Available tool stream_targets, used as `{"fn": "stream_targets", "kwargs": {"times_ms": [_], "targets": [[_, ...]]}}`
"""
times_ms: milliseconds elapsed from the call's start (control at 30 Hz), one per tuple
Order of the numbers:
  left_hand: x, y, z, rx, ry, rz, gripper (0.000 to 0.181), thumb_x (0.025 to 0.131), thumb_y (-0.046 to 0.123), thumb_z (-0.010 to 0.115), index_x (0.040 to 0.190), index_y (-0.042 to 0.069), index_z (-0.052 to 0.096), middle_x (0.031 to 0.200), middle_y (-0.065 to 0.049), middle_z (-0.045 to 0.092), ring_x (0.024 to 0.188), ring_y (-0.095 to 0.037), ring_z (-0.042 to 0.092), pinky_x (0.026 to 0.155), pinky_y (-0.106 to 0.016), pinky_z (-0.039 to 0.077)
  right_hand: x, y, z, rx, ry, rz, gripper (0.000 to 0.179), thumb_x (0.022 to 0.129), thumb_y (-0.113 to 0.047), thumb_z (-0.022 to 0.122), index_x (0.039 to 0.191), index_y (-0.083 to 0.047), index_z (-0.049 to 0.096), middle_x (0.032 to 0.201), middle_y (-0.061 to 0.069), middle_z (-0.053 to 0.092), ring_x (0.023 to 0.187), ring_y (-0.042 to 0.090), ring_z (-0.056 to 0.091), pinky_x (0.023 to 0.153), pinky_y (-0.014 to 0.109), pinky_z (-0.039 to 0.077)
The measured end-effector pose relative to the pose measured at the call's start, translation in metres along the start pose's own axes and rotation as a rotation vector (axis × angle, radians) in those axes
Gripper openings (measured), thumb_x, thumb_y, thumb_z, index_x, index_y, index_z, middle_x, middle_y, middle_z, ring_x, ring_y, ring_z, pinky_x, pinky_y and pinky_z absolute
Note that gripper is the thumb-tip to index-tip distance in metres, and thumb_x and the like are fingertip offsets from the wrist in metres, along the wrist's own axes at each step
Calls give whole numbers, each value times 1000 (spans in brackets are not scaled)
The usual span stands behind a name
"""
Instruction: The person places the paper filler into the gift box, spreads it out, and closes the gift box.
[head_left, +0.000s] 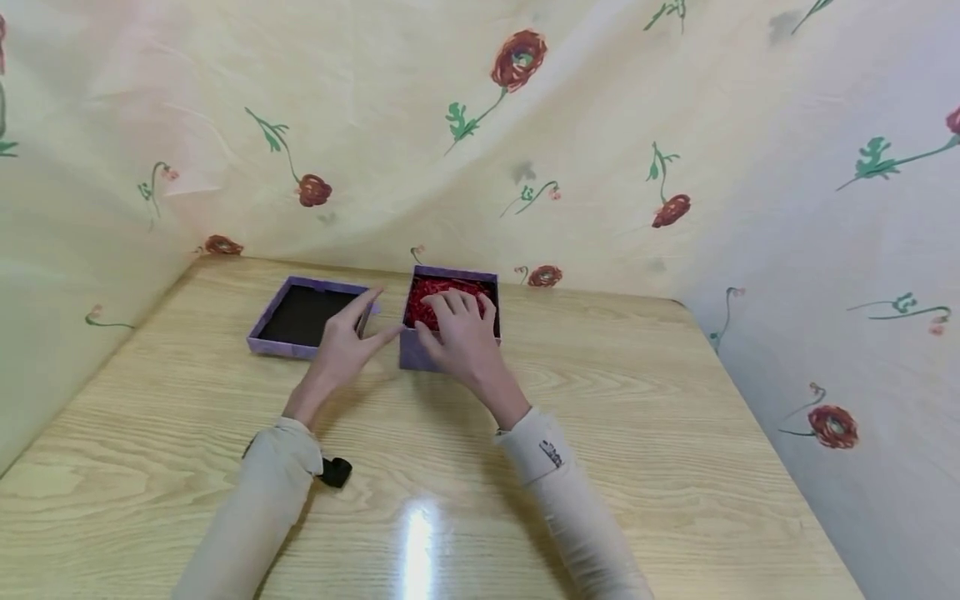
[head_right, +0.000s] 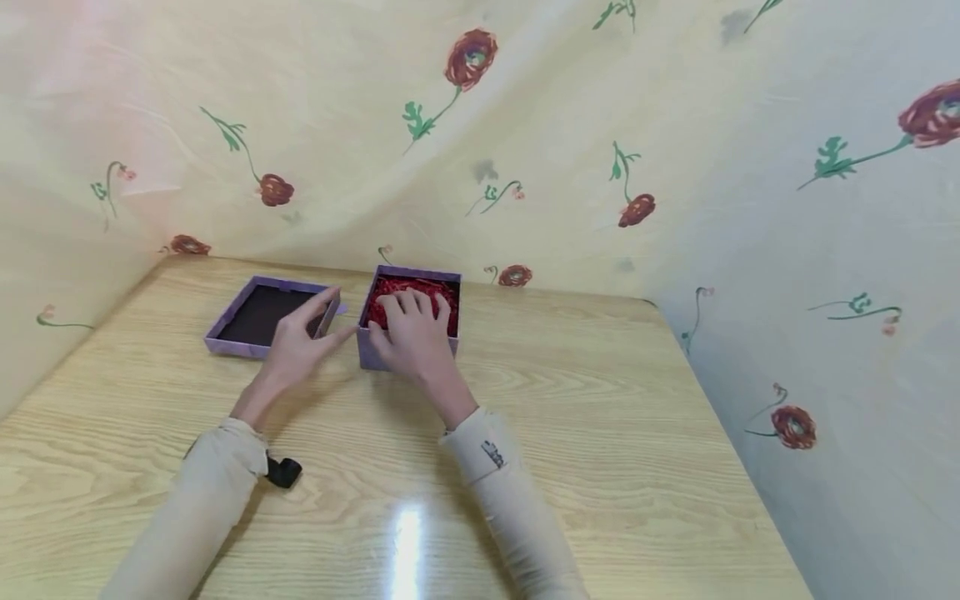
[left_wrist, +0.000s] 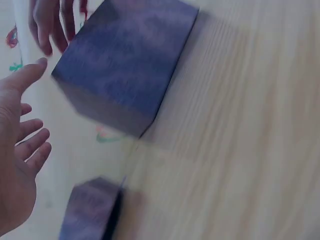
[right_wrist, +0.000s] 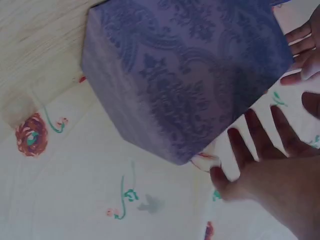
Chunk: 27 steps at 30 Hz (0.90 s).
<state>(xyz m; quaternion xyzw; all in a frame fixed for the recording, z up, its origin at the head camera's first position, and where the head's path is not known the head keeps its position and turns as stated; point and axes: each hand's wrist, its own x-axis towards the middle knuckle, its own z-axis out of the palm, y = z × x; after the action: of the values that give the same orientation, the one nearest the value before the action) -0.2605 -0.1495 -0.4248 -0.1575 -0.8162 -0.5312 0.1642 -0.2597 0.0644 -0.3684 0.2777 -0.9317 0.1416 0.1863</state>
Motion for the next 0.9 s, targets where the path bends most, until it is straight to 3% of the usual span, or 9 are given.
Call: {"fn": "stream_targets", "kwargs": {"times_ms": [133, 233, 367, 467, 567, 733, 900], "targets": [[-1, -3, -27, 68, 101, -19, 67, 97, 30, 77, 154, 8, 50, 154, -20, 49, 137, -47, 47, 108, -63, 41, -4, -10, 0, 5, 78, -11, 31, 104, -30, 62, 127, -10, 67, 131, 10, 64, 134, 34, 48, 115, 65, 23], [-6, -9, -50, 82, 158, -62, 68, 96, 32, 78, 154, 9, 51, 154, -17, 49, 138, -47, 45, 110, -62, 38, -5, -16, 3, 79, 92, -59, 30, 104, -27, 63, 127, -9, 66, 130, 10, 64, 129, 32, 52, 110, 57, 36], [-15, -20, -75, 94, 177, -109, 71, 96, 32, 78, 156, 9, 48, 156, -16, 47, 141, -45, 42, 115, -57, 34, -6, -24, 14, 219, 83, -193, 33, 102, -20, 66, 130, -3, 64, 126, 12, 64, 109, 26, 62, 91, 42, 53], [-21, -28, -90, 84, 161, -163, 76, 96, 35, 77, 159, 8, 43, 159, -17, 43, 145, -43, 38, 117, -55, 32, -7, -31, 23, 305, 35, -240, 36, 102, -18, 65, 133, 0, 61, 123, 13, 64, 101, 25, 64, 86, 37, 56], [-27, -36, -103, 90, 120, -225, 82, 97, 40, 74, 163, 10, 35, 163, -19, 35, 147, -47, 32, 117, -60, 29, -7, -39, 34, 377, -48, -191, 38, 104, -20, 63, 136, 1, 59, 127, 14, 63, 105, 26, 66, 84, 33, 57], [-36, -49, -117, 132, 21, -306, 93, 99, 47, 70, 167, 8, 18, 168, -22, 20, 148, -55, 22, 114, -68, 26, -5, -50, 50, 474, -200, -24, 45, 107, -23, 61, 144, 0, 53, 140, 14, 58, 122, 28, 63, 94, 34, 56], [-46, -61, -126, 113, -53, -358, 99, 100, 46, 68, 165, 2, 8, 167, -28, 14, 149, -51, 20, 117, -65, 23, 1, -60, 63, 519, -268, 91, 51, 105, -26, 64, 148, -2, 50, 142, 14, 59, 123, 25, 63, 96, 36, 55]]}}
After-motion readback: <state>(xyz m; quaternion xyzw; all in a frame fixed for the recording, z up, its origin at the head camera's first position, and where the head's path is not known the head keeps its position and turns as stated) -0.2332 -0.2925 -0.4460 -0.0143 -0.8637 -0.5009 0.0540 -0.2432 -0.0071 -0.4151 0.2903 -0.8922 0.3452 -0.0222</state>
